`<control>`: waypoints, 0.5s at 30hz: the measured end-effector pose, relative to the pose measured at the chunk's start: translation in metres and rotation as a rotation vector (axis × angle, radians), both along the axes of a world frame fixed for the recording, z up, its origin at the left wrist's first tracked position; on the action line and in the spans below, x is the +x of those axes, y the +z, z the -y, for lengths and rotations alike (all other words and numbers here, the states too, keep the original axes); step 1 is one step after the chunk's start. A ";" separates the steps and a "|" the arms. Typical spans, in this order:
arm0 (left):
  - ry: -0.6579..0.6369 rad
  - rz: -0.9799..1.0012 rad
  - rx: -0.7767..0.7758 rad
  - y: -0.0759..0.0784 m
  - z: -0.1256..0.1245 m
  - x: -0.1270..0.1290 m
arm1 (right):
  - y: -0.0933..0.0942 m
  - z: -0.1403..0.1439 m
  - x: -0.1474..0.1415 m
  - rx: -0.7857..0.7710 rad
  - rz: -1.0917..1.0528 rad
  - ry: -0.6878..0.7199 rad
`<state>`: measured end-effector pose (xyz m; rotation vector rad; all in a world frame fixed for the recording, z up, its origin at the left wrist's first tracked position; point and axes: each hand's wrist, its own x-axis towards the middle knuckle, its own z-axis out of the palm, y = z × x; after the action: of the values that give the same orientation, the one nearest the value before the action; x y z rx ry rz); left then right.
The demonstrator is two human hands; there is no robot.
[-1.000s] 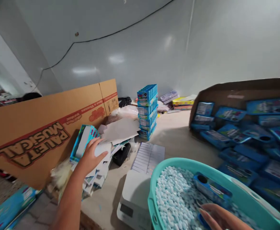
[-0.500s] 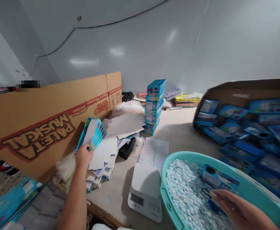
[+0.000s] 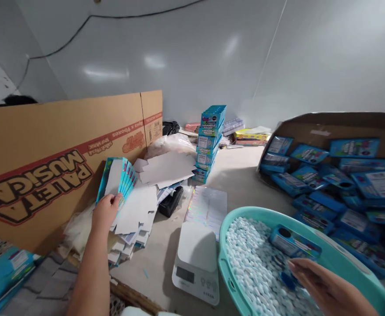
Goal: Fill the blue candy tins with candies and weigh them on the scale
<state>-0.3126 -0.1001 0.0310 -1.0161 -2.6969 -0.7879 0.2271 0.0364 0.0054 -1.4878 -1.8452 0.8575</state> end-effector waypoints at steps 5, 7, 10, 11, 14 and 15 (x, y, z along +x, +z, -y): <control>0.011 -0.083 0.017 0.002 -0.015 0.008 | -0.003 -0.005 0.004 -0.046 -0.056 0.002; 0.042 -0.112 0.008 0.003 -0.018 0.014 | 0.000 -0.001 0.004 -0.020 -0.036 0.010; 0.105 -0.146 0.013 0.006 -0.013 0.024 | 0.009 0.009 0.000 0.029 0.007 0.057; 0.119 -0.155 0.026 0.007 -0.009 0.027 | 0.012 0.013 -0.002 0.045 0.031 0.062; 0.159 -0.162 0.124 0.007 0.002 0.026 | 0.018 0.021 -0.003 0.091 0.111 0.049; 0.202 -0.142 0.170 0.006 0.005 0.022 | 0.019 0.022 -0.003 0.116 0.125 0.035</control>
<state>-0.2904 -0.1052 0.0367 -0.7204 -2.5124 -0.8541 0.2246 0.0141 0.0245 -1.4699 -1.9816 0.6750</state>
